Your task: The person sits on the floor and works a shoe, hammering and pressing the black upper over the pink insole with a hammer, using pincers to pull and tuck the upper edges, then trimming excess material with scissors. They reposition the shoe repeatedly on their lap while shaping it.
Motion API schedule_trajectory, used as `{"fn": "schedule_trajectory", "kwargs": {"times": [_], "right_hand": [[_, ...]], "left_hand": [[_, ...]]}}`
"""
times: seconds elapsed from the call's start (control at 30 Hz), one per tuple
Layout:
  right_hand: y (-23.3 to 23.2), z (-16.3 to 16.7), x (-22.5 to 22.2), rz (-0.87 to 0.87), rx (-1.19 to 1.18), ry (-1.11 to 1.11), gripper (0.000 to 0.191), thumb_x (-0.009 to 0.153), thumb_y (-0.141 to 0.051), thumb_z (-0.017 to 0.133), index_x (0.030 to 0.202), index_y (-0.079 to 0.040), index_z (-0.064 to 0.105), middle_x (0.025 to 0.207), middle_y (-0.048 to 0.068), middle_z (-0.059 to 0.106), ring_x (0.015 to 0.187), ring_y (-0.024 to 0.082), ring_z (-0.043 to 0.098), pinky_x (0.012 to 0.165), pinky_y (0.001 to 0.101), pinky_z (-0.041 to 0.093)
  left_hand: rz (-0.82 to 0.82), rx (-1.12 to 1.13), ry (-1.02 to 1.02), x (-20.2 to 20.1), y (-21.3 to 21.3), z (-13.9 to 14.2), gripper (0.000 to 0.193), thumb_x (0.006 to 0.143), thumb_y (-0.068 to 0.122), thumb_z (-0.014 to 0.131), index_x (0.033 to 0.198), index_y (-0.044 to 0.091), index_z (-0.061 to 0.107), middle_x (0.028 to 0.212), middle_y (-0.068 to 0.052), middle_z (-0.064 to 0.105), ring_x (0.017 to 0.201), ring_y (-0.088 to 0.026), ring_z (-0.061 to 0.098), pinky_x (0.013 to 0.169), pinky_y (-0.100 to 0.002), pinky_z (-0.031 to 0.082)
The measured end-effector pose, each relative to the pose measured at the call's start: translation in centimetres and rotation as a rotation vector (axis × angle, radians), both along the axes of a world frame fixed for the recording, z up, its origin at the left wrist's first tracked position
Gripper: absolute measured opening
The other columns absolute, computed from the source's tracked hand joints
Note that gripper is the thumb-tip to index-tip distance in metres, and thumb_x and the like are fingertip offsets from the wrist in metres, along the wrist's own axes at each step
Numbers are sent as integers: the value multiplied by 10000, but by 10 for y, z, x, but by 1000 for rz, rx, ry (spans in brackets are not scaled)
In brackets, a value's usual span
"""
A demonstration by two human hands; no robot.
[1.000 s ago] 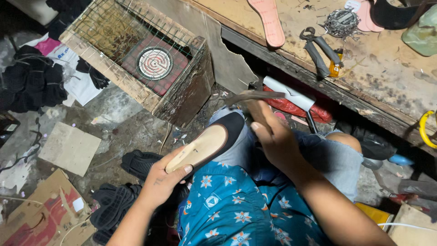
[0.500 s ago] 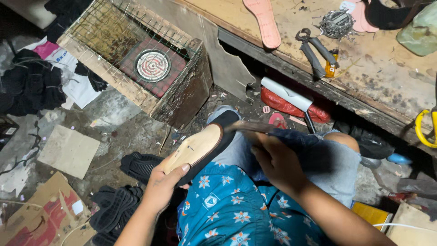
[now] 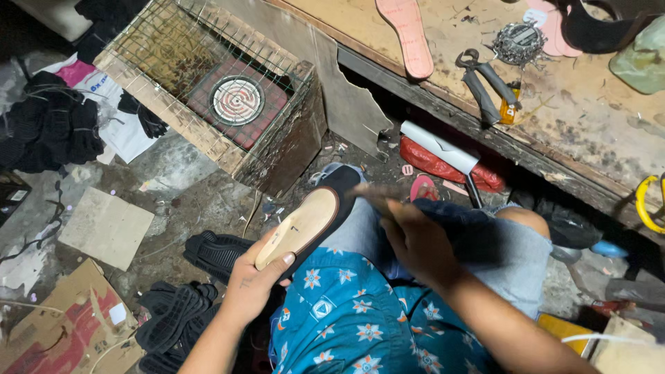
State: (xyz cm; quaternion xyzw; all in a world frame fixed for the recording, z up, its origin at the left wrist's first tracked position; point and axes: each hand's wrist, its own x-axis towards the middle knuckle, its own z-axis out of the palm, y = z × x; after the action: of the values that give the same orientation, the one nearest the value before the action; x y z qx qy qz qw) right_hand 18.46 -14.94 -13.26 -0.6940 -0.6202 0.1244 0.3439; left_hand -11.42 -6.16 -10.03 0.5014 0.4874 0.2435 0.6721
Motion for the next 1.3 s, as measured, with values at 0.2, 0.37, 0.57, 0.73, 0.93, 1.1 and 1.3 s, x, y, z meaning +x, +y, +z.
{"fn": "schedule_trajectory", "kwargs": {"times": [0.2,0.37,0.57,0.73,0.93,1.1,1.3], "right_hand": [[34,35,20,11,16,-77,442,964,-264,613,1399,-198,565,1094,156,706,1004,376,684,847,468,548],[36,49,21,30,19,-9,489,949,-264,627,1420,-160,543,1138,184,695,1041,382,668,877,483,532],[34,44,21,-81,-103,-65,464,944,-279,639,1401,-210,593,1077,173,702,983,375,670,833,484,537],[28,36,20,21,-47,20,439,963,-284,628,1374,-142,574,1166,211,677,1085,389,664,913,467,531],[12,26,22,-26,-7,88,432,971,-240,593,1370,-73,579,1226,240,667,1136,413,638,945,454,511],[-2,13,23,11,-33,39,401,984,-201,520,1361,-110,619,1266,191,703,1184,378,661,994,450,509],[-1,15,19,51,-72,199,498,980,-280,578,1398,-14,539,1260,252,644,1214,389,623,984,401,504]], "left_hand": [[-35,77,133,4,-1,8,614,843,165,736,1430,56,593,1039,-64,734,763,-95,634,639,-273,551],[-93,238,121,3,-6,9,589,857,146,746,1410,10,597,1150,-78,723,980,-129,645,873,-270,508],[-114,310,95,2,-7,5,589,857,144,751,1402,-10,589,1226,-89,711,1147,-151,635,1017,-279,454],[-98,231,64,3,-7,5,593,872,148,745,1423,9,575,1203,-69,710,1035,-125,625,908,-269,483],[-47,61,82,1,-1,2,614,851,172,732,1438,64,588,1034,-45,730,755,-84,629,610,-264,544],[4,-21,56,-1,4,0,601,850,161,714,1428,61,584,1048,-37,732,764,-88,644,597,-259,537],[-186,523,126,1,2,7,576,859,125,765,1398,-2,607,1256,-127,683,1137,-176,635,978,-299,463]]}}
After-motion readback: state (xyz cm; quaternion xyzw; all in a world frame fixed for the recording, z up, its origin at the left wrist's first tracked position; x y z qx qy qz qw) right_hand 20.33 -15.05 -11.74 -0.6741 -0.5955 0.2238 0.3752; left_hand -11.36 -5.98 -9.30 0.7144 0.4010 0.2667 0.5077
